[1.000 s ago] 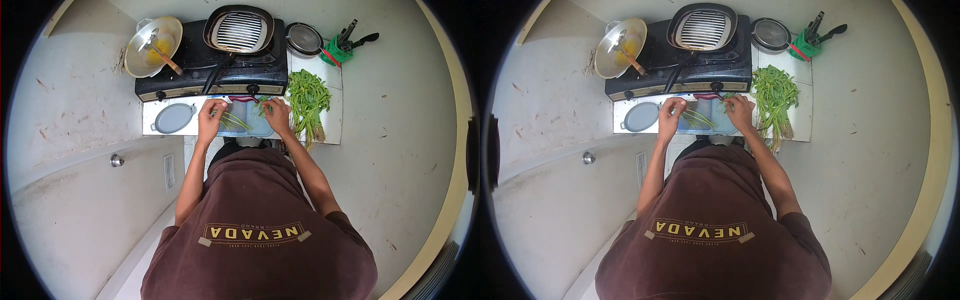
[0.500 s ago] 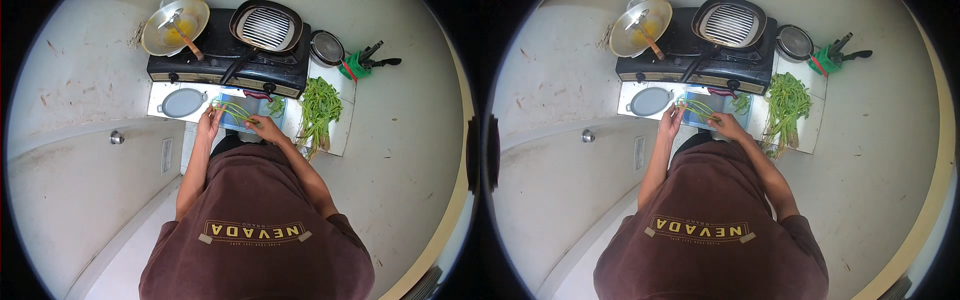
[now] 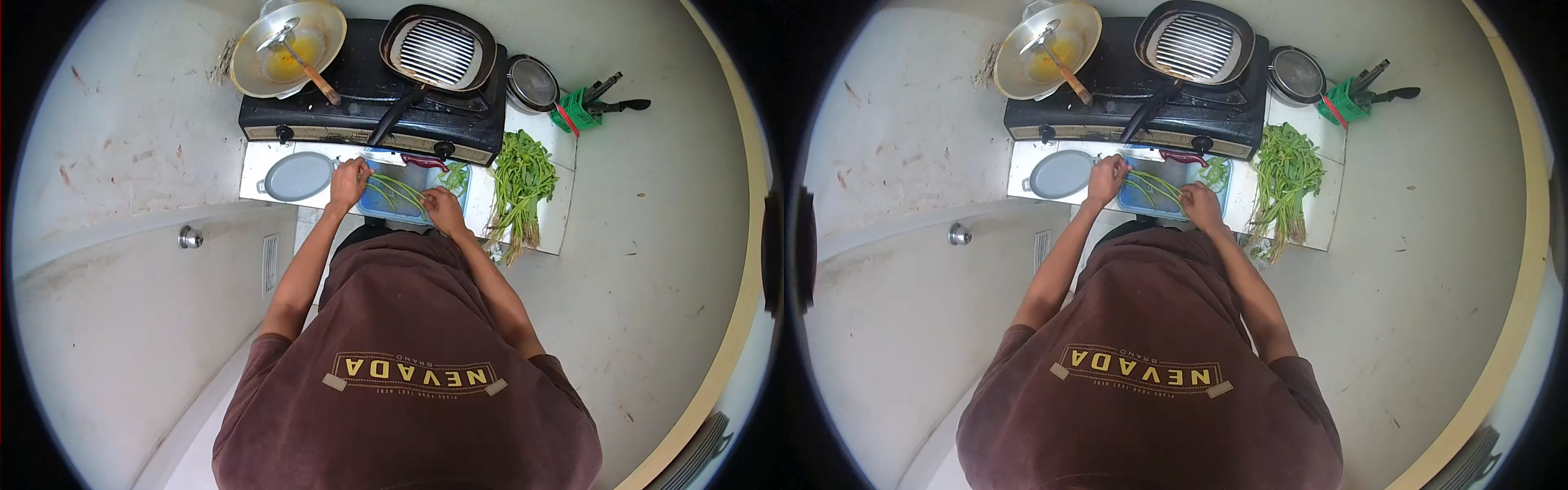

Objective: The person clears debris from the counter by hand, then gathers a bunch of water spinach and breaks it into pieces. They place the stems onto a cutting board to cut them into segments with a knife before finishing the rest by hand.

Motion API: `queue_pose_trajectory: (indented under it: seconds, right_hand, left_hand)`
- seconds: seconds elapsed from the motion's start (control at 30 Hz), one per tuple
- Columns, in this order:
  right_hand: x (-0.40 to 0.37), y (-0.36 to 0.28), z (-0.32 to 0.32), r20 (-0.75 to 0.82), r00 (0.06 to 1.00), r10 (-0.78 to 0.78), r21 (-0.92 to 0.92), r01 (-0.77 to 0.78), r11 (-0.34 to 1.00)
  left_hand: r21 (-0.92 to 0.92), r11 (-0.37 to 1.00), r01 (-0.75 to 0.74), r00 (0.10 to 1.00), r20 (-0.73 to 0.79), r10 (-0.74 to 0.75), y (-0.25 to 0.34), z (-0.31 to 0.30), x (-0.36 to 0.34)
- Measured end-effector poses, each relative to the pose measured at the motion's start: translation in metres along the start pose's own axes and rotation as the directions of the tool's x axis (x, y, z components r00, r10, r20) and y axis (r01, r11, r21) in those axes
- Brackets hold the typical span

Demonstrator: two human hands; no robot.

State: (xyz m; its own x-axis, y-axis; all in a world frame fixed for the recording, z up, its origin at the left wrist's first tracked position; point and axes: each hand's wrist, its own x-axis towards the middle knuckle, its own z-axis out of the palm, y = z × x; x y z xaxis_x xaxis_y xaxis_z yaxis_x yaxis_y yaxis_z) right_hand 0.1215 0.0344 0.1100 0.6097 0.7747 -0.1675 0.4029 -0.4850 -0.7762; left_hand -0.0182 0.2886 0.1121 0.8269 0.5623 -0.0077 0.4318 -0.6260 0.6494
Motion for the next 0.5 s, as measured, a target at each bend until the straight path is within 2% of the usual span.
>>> queue_pose_trajectory:
  seconds: [0.07,0.27,0.5]
  right_hand:
    - [-0.001,0.003,0.005,-0.037,0.999,0.009,-0.037,-0.01,0.999]
    - [-0.005,-0.001,0.021,-0.158,0.984,0.084,-0.059,-0.095,0.994]
    - [-0.02,-0.011,0.045,-0.279,0.945,0.171,-0.186,-0.228,0.956]
  left_hand:
    - [0.073,0.995,-0.069,0.997,0.03,0.067,-0.001,-0.003,0.005]
    - [0.114,0.978,-0.174,0.982,0.097,0.164,-0.011,-0.007,0.01]
    - [0.054,0.966,-0.253,0.944,0.233,0.234,-0.024,-0.011,0.015]
